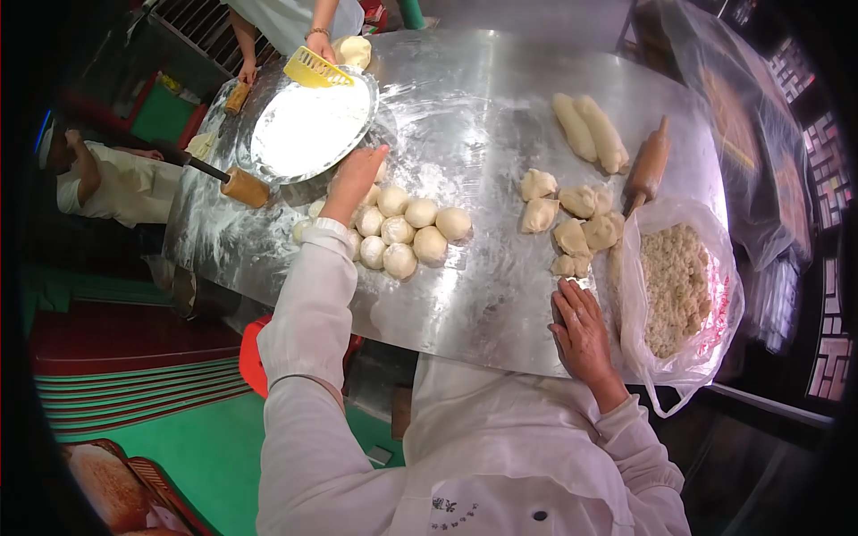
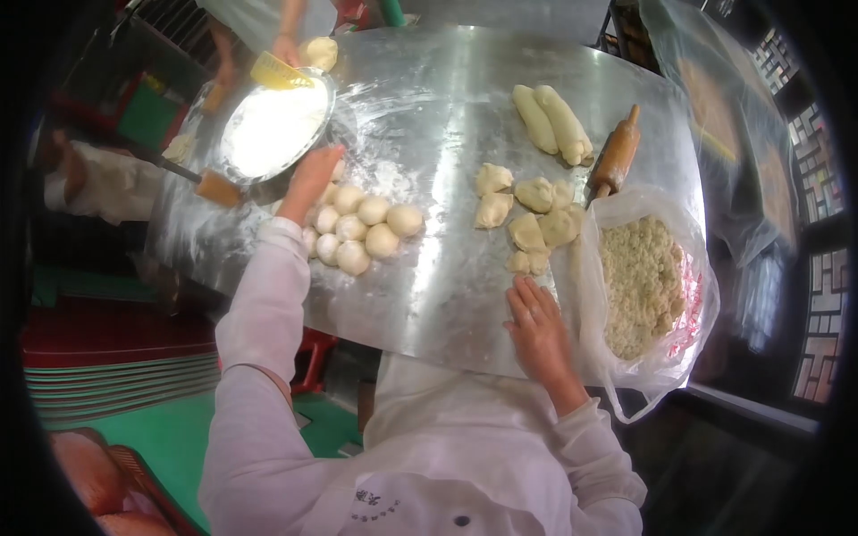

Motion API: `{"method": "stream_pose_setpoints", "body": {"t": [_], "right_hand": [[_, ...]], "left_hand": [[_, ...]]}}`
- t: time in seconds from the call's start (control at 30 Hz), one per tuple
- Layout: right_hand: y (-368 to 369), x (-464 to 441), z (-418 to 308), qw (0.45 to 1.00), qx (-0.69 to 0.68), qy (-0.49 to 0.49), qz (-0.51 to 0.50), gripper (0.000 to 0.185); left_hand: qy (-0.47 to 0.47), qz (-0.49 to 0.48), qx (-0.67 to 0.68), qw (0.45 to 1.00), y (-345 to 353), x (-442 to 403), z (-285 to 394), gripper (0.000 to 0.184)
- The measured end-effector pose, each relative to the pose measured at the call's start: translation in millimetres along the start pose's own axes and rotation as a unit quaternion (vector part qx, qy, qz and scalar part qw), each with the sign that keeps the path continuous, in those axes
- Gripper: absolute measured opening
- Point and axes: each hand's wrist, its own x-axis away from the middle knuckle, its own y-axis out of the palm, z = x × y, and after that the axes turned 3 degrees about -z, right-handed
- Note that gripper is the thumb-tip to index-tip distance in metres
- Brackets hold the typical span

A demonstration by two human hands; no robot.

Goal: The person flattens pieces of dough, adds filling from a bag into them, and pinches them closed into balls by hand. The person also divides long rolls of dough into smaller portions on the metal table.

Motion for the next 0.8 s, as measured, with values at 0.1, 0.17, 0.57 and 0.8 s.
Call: {"method": "stream_pose_setpoints", "body": {"t": [0.1,0.17,0.57,0.8], "right_hand": [[0,0,0,1.0,0.009,-0.001,0.009,0.055],[0,-1,1,1.0,0.006,0.004,0.006,0.054],[0,1,-1,1.0,0.007,-0.006,0.013,0.052],[1,2,0,1.0,0.017,-0.014,0.018,0.049]], "left_hand": [[0.003,-0.001,0.015,1.0,-4,11,16,0.051],[0.086,0.031,-0.029,0.995,0,13,3,0.052],[-0.062,0.033,-0.236,0.969,-12,24,9,0.055],[-0.046,0.014,-0.023,0.999,-30,48,-5,0.061]]}}
